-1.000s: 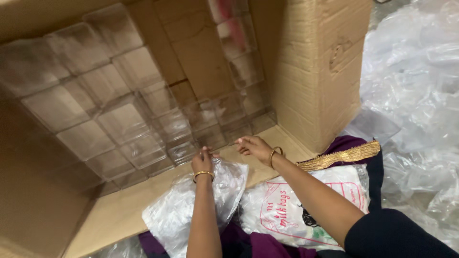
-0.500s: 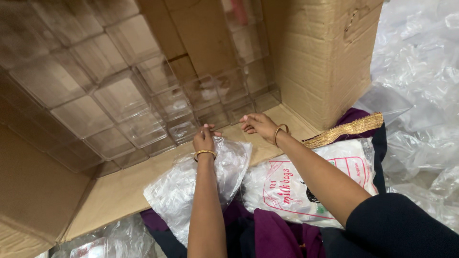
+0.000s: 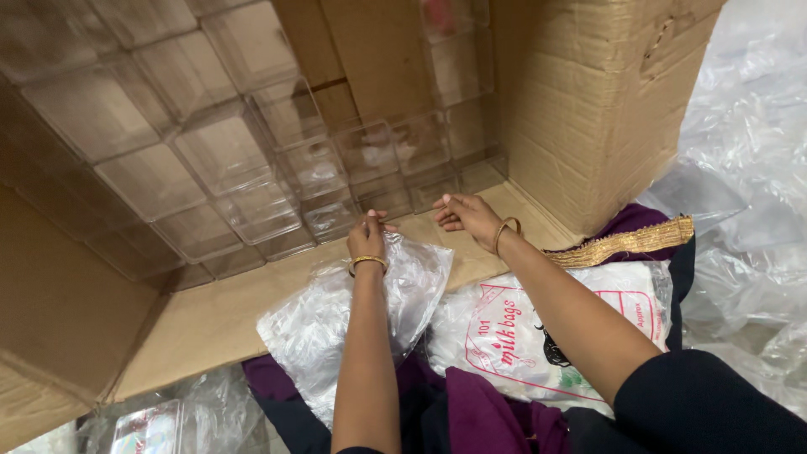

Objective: The person sits on the floor with a large cardboard box on their lap and packs clear plastic containers into thin plastic bags one at a time. They open each bag, insert a container, and set the filled bag aside among piles of similar bagged containers.

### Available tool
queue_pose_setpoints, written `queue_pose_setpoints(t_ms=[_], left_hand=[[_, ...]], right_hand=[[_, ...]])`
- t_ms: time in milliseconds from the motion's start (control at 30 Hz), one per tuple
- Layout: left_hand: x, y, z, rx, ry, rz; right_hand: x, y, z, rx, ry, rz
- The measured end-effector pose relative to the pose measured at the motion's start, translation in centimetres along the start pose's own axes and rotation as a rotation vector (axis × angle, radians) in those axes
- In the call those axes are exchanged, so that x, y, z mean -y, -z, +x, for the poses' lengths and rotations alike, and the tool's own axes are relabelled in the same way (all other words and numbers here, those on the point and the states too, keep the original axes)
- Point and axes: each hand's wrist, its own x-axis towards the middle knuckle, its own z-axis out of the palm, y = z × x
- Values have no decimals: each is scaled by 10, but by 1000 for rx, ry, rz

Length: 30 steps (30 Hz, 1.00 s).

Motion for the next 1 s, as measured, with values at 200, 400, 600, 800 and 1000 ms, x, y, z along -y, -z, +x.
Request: queue_pose_setpoints(t_ms=[200, 400, 600, 800, 1000], left_hand=[[6, -4, 4, 7, -13, 31], [6, -7, 2, -5, -8, 28], [4, -9, 2, -13, -4, 40], [5, -10, 3, -20, 61, 28], [6, -10, 3, -12, 24, 30]], right_hand=[[0, 4, 2, 1, -7, 21], [-2, 8, 1, 5, -5, 19], [-2, 9, 1, 3, 6, 14], [-1, 8, 0, 6, 3, 12], [0, 6, -1, 6, 6, 4]])
